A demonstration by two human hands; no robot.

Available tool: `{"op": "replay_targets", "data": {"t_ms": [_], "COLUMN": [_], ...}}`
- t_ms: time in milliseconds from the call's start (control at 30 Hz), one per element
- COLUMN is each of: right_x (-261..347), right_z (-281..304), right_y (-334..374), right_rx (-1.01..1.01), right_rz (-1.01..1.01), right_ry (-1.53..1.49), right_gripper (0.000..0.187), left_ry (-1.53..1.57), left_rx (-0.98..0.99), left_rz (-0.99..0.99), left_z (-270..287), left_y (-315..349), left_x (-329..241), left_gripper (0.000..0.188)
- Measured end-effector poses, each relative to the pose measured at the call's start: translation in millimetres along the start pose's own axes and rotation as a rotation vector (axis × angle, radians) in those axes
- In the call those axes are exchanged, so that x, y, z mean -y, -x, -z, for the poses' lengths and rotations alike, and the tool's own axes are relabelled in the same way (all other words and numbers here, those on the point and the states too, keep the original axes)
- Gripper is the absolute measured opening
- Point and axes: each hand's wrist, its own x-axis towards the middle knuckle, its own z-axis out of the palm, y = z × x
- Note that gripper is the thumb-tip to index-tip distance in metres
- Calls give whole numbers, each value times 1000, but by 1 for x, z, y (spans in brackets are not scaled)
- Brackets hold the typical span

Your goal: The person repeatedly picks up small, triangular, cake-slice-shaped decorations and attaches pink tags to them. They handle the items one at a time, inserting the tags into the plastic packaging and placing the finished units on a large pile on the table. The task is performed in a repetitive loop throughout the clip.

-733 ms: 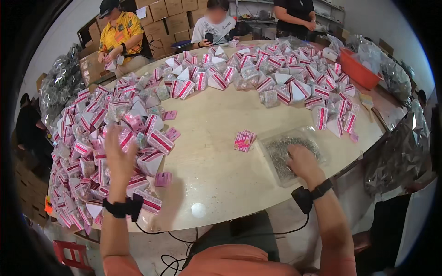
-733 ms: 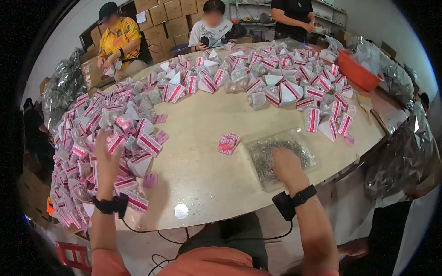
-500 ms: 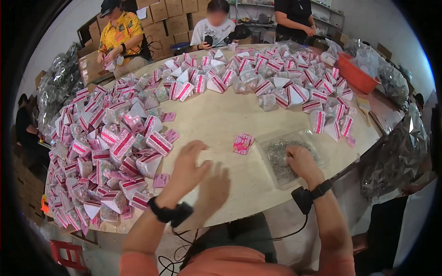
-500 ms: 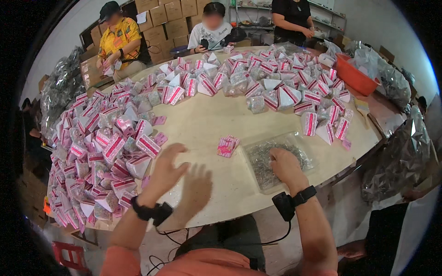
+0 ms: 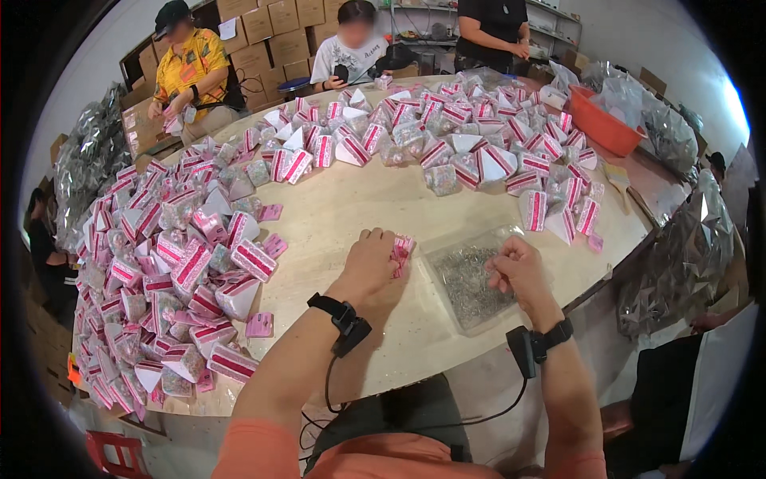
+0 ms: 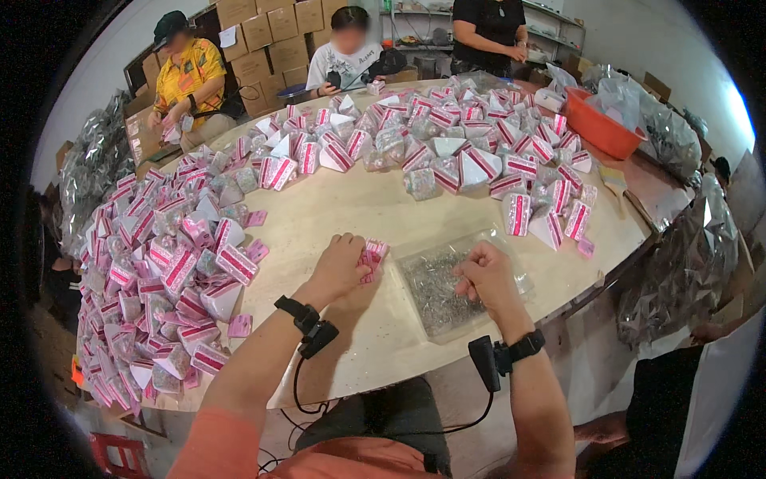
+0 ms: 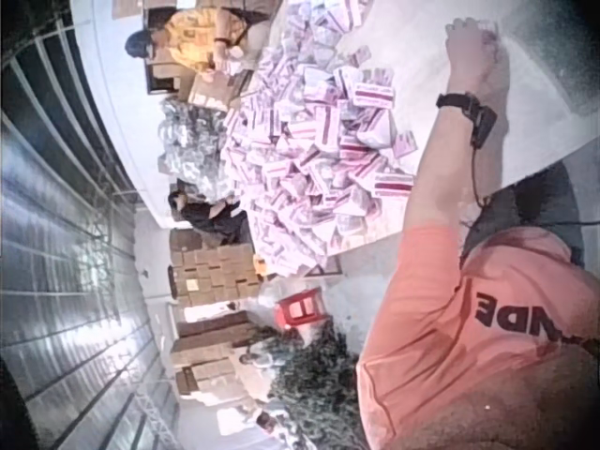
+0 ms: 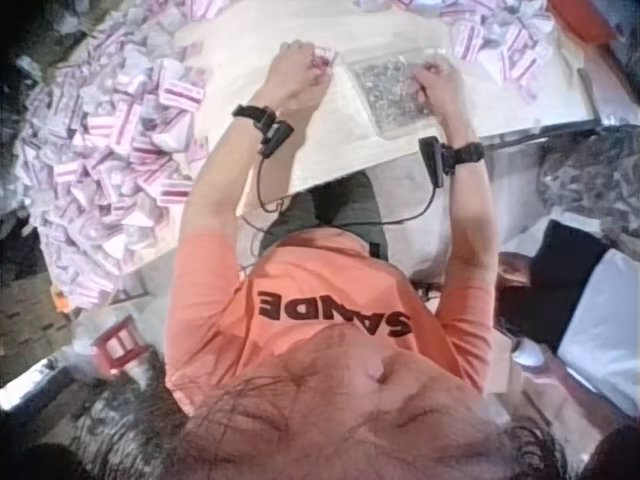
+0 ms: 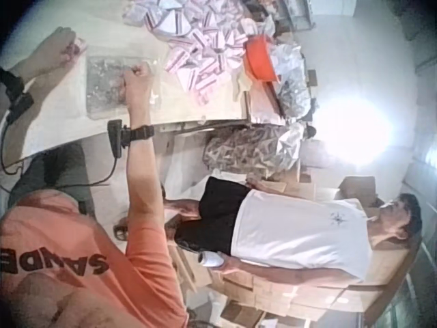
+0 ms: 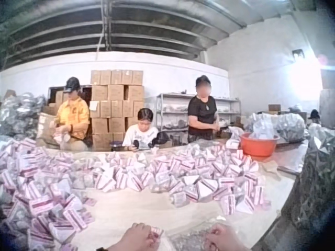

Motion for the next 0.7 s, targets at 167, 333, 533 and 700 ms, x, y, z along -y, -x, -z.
{"op": "replay_targets", "data": {"t_ms": [167, 333, 533, 700], "right_x": [-6, -10, 9, 25], "right_z": [-3, -2, -12, -24], "right_y": [-6, -8, 15, 48], "right_rx": [-16, 26, -43, -47], "right_rz": [54, 109, 112, 233], "right_ry": [181, 223, 58, 116], "right_gripper": [8, 3, 1, 2], "left_ry": [60, 10, 392, 1195], "left_rx": [-5, 35, 118, 106], "left_rz": [49, 72, 184, 366], "left_z": [-3, -3, 14, 35], "left_y": [3, 3, 14, 52], "left_x": [7, 11, 11, -16], "left_gripper": [45, 38, 27, 18]}}
